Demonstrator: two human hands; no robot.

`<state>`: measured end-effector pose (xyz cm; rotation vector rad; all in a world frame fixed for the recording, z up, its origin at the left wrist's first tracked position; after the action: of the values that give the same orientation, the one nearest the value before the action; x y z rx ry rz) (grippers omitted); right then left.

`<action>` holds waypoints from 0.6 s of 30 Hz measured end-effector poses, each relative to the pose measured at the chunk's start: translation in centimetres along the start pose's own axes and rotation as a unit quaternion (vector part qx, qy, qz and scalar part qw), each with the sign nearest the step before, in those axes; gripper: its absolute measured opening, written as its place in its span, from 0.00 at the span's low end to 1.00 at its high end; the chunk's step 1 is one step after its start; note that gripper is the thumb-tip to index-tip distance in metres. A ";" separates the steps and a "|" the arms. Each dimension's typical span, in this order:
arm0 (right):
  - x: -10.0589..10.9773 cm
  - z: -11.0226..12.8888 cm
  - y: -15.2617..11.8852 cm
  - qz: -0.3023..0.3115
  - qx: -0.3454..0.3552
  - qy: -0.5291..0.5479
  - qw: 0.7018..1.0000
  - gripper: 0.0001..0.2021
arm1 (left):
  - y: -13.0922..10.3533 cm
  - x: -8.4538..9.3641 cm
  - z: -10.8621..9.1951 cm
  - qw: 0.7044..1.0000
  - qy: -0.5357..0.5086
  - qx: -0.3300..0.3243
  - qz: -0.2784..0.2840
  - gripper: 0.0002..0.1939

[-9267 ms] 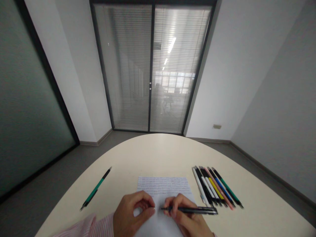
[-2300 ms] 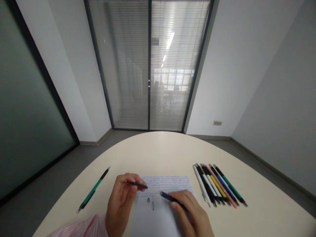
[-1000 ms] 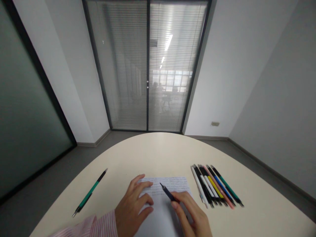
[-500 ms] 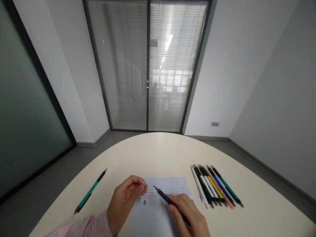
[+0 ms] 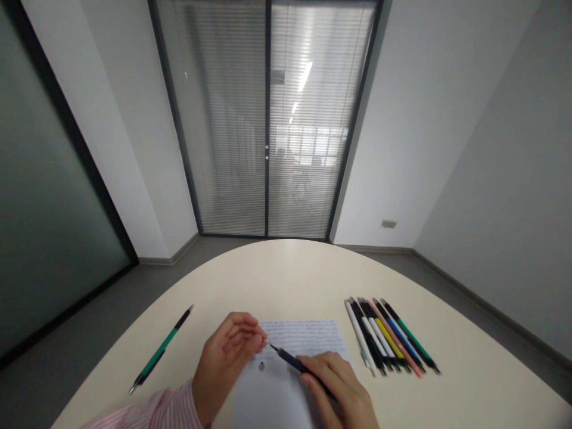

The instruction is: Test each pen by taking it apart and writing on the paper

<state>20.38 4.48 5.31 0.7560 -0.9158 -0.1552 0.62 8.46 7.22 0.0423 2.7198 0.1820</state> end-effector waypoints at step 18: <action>-0.2 0.0 -0.1 0.008 0.016 -0.014 1.000 0.10 | -0.7 -0.4 0.4 0.986 0.127 -0.059 0.095 0.08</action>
<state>20.27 4.46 5.09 0.7770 -0.9537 -0.1377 1.15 7.74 6.97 0.2608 2.9507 0.4304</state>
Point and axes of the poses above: each hand's wrist, its own y-axis towards the middle knuckle, its own x-axis out of the back of the hand, z = x × y, the point moved 5 cm from there along y, towards the middle knuckle, and after that the axes turned 15 degrees about -y, right-handed, at the moved point
